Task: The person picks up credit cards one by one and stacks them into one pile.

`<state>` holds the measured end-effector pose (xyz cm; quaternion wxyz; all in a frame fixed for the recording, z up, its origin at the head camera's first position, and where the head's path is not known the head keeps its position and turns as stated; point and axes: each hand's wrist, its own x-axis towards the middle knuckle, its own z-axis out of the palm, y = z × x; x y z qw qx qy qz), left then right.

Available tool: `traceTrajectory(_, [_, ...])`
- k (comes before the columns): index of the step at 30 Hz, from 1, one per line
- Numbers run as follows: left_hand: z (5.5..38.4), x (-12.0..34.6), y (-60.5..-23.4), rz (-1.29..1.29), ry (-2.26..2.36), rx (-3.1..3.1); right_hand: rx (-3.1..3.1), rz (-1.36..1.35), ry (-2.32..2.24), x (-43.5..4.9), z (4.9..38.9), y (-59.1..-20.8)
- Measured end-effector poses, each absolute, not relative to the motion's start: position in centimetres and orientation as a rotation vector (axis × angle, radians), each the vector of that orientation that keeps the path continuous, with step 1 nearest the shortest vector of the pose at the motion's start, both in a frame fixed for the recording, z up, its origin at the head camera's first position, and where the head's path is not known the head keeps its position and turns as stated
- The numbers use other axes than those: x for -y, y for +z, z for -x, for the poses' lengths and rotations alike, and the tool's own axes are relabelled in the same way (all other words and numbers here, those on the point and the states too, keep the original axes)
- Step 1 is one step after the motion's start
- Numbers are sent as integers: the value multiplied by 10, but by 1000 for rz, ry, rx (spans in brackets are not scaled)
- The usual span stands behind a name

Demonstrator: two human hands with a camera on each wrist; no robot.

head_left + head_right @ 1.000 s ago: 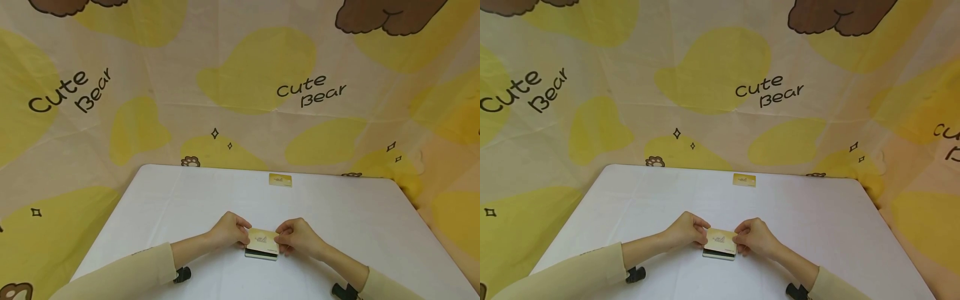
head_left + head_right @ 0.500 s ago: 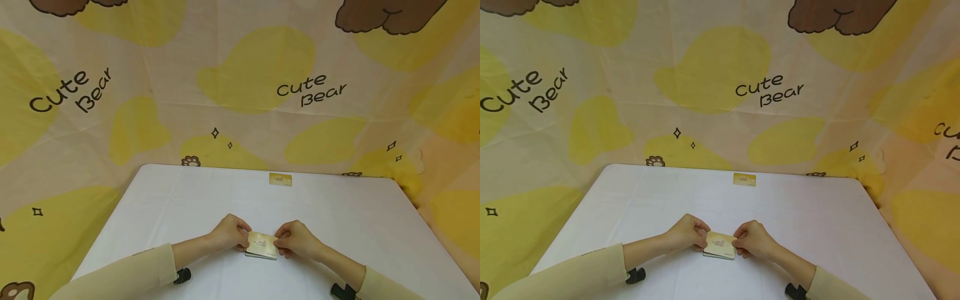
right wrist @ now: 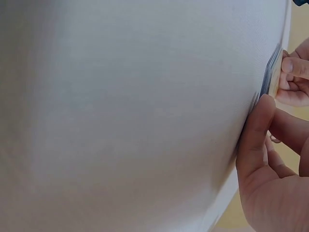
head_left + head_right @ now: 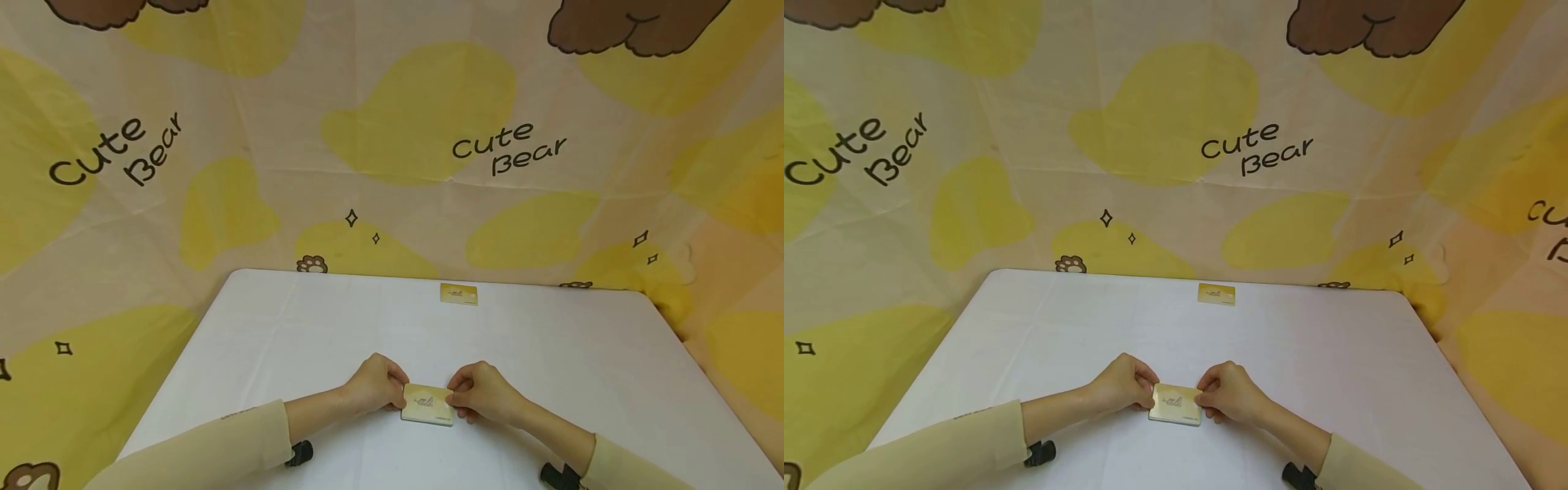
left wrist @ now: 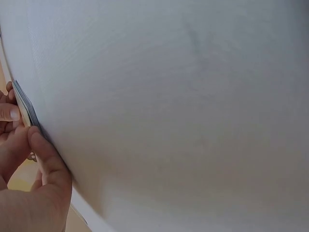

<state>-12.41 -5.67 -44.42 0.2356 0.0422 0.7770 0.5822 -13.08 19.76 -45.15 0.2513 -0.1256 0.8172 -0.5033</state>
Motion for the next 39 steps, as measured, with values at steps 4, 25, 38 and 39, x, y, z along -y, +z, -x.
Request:
traceTrajectory(4, [124, 56, -443, -118, 1593, -2131, -2229, 344, -1368, -198, 130, -451])
traceTrajectory(25, [124, 56, -445, -118, 1564, -2154, -2235, 345, -1363, -198, 131, -450])
traceTrajectory(38, [125, 56, -445, -96, 1575, -2139, -2237, 363, -1358, -199, 132, -452])
traceTrajectory(39, [125, 56, -444, -98, 1575, -2138, -2233, 366, -1357, -200, 132, -452])
